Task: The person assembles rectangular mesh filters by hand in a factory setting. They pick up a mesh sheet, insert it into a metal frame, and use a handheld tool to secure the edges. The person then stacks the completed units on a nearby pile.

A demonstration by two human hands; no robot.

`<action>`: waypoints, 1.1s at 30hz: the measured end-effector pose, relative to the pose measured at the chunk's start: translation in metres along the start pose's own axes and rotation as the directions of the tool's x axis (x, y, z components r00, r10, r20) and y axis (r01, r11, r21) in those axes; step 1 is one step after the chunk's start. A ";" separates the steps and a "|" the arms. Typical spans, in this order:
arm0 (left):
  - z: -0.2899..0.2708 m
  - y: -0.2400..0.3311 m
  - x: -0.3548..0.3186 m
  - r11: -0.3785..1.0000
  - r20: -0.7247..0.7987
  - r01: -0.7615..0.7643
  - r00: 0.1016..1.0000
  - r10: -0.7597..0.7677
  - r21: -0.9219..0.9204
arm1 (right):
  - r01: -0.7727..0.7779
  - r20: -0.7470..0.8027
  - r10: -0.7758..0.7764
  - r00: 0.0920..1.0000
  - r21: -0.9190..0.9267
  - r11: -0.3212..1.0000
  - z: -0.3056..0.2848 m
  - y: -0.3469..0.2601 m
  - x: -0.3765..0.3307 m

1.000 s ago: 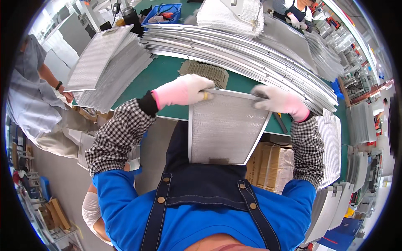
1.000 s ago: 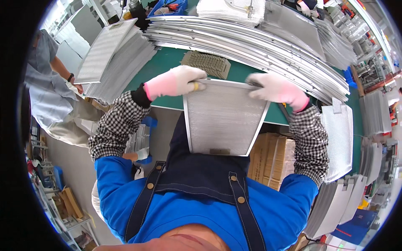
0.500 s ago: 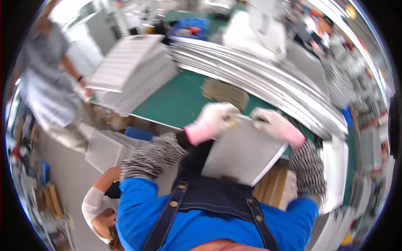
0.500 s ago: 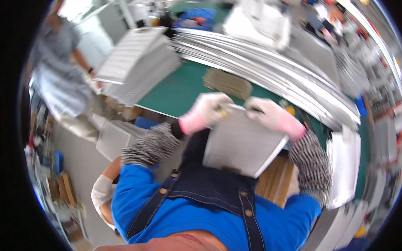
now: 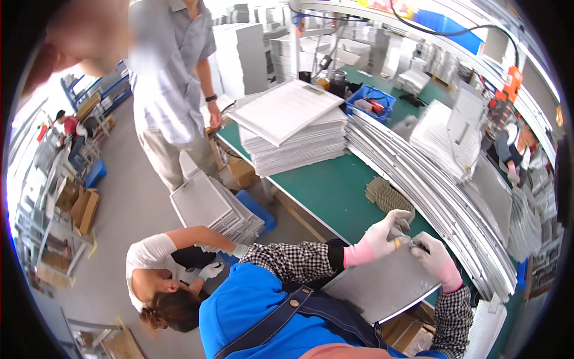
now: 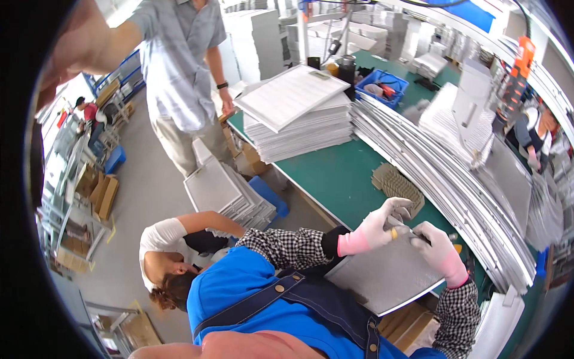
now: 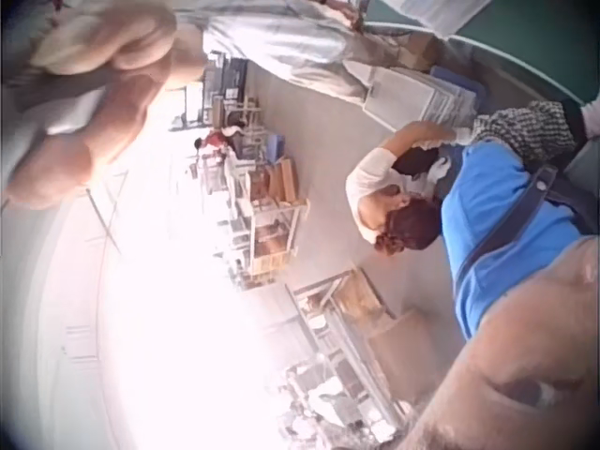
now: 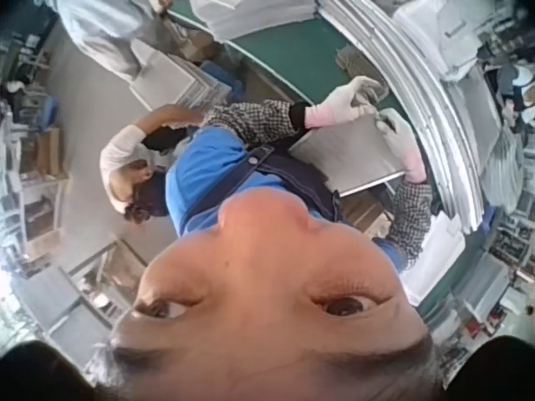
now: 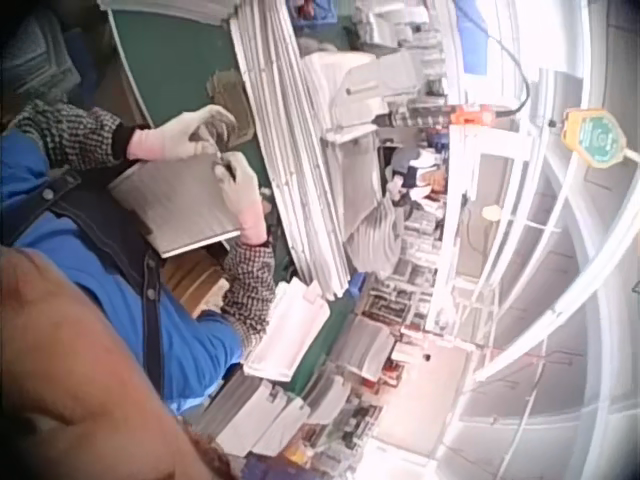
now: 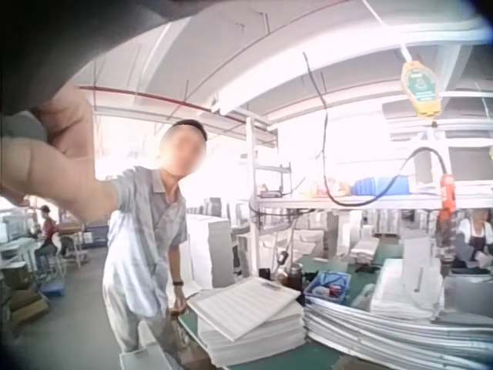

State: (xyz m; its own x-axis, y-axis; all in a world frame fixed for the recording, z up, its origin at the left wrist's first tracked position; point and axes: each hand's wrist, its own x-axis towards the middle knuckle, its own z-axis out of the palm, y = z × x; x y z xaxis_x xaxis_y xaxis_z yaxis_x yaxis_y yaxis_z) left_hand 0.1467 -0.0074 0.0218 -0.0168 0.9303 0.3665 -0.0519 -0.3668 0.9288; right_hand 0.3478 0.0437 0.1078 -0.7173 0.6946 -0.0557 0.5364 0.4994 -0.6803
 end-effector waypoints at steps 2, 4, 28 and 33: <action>-0.007 -0.001 -0.004 0.999 -0.046 -0.003 0.999 0.004 0.035 | -0.008 0.021 0.007 1.000 0.024 1.000 0.000 -0.006 0.003; -0.015 -0.008 -0.009 0.995 -0.050 0.029 0.998 -0.025 0.095 | -0.023 0.048 0.018 0.999 0.099 0.995 -0.002 -0.014 0.004; -0.059 0.061 -0.030 0.930 0.295 -0.211 0.948 0.120 0.302 | -0.048 0.569 0.007 0.822 0.056 0.997 -0.037 -0.014 0.028; -0.060 0.060 -0.028 0.916 0.247 -0.233 0.956 0.156 0.325 | -0.067 0.490 0.060 0.870 -0.004 0.998 -0.031 -0.025 0.023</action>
State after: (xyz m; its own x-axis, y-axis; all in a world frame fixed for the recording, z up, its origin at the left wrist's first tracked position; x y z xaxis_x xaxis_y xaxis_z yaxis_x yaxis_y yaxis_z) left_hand 0.0841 -0.0552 0.0645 0.2221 0.8317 0.5088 0.2812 -0.5543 0.7834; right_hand 0.3314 0.0635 0.1457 -0.8093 0.3806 -0.4475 0.5851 0.4535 -0.6723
